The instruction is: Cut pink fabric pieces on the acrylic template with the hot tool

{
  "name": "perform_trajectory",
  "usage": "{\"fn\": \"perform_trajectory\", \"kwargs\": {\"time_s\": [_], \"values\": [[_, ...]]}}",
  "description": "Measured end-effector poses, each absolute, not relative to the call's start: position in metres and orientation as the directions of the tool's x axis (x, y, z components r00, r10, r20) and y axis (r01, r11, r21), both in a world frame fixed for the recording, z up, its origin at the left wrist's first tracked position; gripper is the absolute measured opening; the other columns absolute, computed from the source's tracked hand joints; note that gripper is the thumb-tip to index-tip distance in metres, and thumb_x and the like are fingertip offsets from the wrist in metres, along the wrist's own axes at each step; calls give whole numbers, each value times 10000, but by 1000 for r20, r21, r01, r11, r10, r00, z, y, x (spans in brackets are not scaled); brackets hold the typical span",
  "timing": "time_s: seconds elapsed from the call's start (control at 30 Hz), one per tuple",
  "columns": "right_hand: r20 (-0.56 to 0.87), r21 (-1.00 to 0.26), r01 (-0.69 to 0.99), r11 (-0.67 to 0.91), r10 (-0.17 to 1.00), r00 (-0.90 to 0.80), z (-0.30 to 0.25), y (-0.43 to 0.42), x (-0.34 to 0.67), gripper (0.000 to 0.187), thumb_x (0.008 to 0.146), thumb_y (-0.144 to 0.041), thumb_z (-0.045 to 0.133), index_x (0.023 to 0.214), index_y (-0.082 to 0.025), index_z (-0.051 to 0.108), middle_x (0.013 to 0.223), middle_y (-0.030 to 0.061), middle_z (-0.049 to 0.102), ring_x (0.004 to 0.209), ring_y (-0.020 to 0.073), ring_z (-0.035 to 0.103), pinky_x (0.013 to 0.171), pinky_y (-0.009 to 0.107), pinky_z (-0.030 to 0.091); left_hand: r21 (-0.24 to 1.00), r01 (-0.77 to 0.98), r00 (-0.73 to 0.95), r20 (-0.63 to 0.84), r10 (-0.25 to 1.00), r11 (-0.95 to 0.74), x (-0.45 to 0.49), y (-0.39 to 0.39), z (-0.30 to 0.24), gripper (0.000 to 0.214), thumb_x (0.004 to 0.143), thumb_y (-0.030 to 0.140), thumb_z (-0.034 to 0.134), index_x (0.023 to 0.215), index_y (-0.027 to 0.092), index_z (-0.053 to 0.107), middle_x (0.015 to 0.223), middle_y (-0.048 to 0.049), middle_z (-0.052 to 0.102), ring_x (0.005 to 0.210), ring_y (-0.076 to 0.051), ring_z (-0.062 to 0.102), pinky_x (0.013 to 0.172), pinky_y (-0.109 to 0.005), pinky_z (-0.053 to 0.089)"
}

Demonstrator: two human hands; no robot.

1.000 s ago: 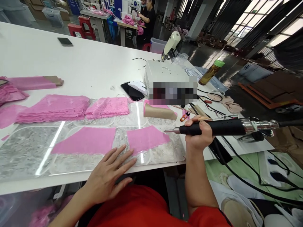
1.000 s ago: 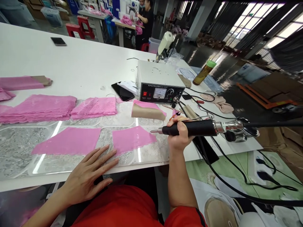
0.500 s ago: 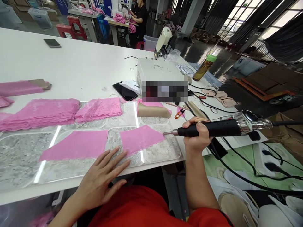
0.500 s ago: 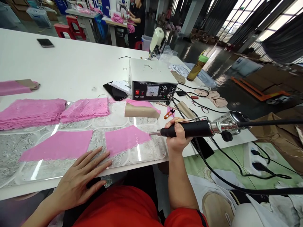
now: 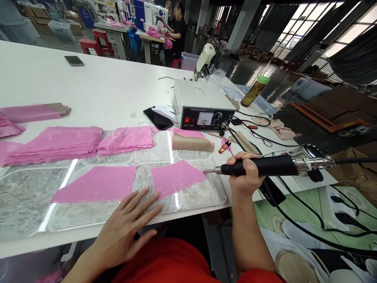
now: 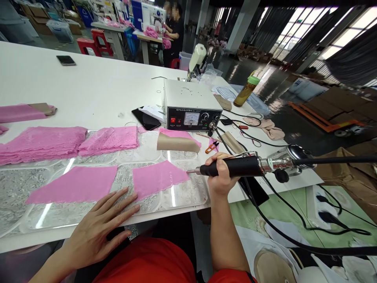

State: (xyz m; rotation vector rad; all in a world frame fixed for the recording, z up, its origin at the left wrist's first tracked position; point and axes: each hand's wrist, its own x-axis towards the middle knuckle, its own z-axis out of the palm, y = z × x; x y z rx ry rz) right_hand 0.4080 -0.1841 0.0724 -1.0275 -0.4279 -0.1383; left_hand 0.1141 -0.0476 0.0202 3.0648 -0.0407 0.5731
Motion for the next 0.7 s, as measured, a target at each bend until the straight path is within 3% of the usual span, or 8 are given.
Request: {"fn": "perform_trajectory", "kwargs": {"time_s": [0.27, 0.7], "values": [[402, -783, 298, 546, 79, 912, 75, -177, 406, 53, 646, -224, 562, 662, -174, 553, 645, -27, 554, 470, 113, 535, 487, 279, 433, 51, -15, 934, 358, 5, -999, 113, -49, 20, 558, 915, 356, 566, 1452, 271, 435, 1495, -27, 453, 1429, -297, 328, 1154, -445, 311], [441, -788, 260, 558, 217, 871, 70, -156, 397, 51, 682, -229, 570, 686, -180, 556, 670, -35, 552, 499, 100, 540, 540, 289, 455, 93, -14, 927, 375, 22, -996, 113, -51, 22, 542, 915, 324, 574, 1440, 266, 452, 1479, -23, 474, 1433, -296, 322, 1151, -449, 326]]}}
